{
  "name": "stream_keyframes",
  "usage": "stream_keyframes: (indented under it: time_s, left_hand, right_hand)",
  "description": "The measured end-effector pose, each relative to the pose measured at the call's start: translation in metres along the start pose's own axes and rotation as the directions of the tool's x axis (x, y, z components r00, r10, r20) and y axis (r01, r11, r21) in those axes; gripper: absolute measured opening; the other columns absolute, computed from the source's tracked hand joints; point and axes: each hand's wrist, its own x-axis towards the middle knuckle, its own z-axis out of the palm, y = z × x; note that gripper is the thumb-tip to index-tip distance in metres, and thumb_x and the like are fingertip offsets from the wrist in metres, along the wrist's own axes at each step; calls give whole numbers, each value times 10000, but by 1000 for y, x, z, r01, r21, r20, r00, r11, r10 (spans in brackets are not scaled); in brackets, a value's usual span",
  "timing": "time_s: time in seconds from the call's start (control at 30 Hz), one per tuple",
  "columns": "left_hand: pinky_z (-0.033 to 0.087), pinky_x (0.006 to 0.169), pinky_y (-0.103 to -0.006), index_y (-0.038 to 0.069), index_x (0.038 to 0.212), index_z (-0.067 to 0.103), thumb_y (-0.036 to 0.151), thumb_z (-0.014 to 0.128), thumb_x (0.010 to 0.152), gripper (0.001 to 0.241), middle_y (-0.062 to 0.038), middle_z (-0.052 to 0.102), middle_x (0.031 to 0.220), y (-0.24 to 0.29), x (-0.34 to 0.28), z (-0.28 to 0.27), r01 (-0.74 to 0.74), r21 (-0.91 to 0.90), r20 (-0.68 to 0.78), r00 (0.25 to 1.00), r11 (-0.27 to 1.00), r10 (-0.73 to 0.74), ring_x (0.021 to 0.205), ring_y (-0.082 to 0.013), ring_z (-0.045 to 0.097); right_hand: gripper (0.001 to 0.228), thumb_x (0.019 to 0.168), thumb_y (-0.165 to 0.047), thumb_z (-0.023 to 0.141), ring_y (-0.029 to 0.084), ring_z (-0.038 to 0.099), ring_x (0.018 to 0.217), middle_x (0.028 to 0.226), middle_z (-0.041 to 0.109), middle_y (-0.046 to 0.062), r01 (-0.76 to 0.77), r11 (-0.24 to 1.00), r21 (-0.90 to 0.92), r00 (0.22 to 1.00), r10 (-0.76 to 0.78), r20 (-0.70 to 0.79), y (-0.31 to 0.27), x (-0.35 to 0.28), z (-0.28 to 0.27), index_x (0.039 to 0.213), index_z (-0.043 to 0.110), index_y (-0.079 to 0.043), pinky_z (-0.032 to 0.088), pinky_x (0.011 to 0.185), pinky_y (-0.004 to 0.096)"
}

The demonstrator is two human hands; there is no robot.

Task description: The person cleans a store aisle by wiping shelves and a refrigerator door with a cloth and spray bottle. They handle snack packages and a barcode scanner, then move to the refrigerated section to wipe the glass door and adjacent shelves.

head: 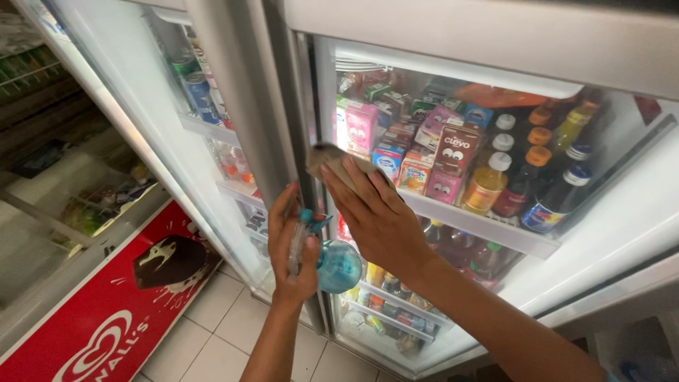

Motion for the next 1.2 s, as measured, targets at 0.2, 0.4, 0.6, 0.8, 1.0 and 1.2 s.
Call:
stream_keyframes:
  time_s: [0.2,0.4,0.6,0.8,1.0,1.2]
  left_hand:
    - [443,1180,-454,-114,1150,668,235,537,1068,381,-278,316,1662,-8,-7,-10,12,-1,112,994,1000,-12,1556,-428,385]
    - [492,1127,-429,-101,1109,682,209,572,1030,339,-271,349,1655,-11,-9,-14,49,60,136,989,997,-56,1505,-383,468]
    - [505,1090,-389,-89,1075,676,170,576,1030,281,-291,347,1672,-22,-16,-21,38,44,150,988,998,-44,1394,-324,559]
    - [574,931,-356,-131,1135,642,173,569,1002,340,-308,311,1664,-28,-19,-23,111,-4,190,976,994,-109,1059,-248,742]
    - [587,962,-377,-110,1085,621,190,558,1019,313,-308,276,1698,-23,-21,-21,174,-111,187,971,978,-152,998,-229,696]
    - [301,1261,-477,-77,1055,696,249,557,1034,355,-313,287,1689,-14,-27,-23,101,0,192,976,995,-99,1602,-430,292]
  right_hand:
    - [581,976,-354,594,251,321,1513,1628,416,31,18,997,-81,1000,-19,-13,23,-16,-20,1498,586,-99,189,1211,538]
    - [612,1130,-314,602,436,327,1541,1696,389,131,-284,958,-45,954,278,-115,31,44,-10,1627,486,25,213,1273,520]
    - [538,986,-211,536,334,339,1502,1635,400,103,43,995,94,996,-51,79,-31,-1,15,1471,546,22,233,1234,438]
    - [489,1013,-226,531,289,391,1481,1597,465,21,11,999,-35,999,-9,53,-1,-47,10,1478,609,-95,212,1226,422]
    - [405,1179,-169,554,397,416,1503,1652,459,95,-233,963,-138,959,204,-198,9,21,18,1542,594,7,243,1263,494]
    - [532,980,-223,578,282,449,1471,1629,451,16,-57,998,-23,998,58,37,-43,-15,34,1492,617,-80,265,1231,413]
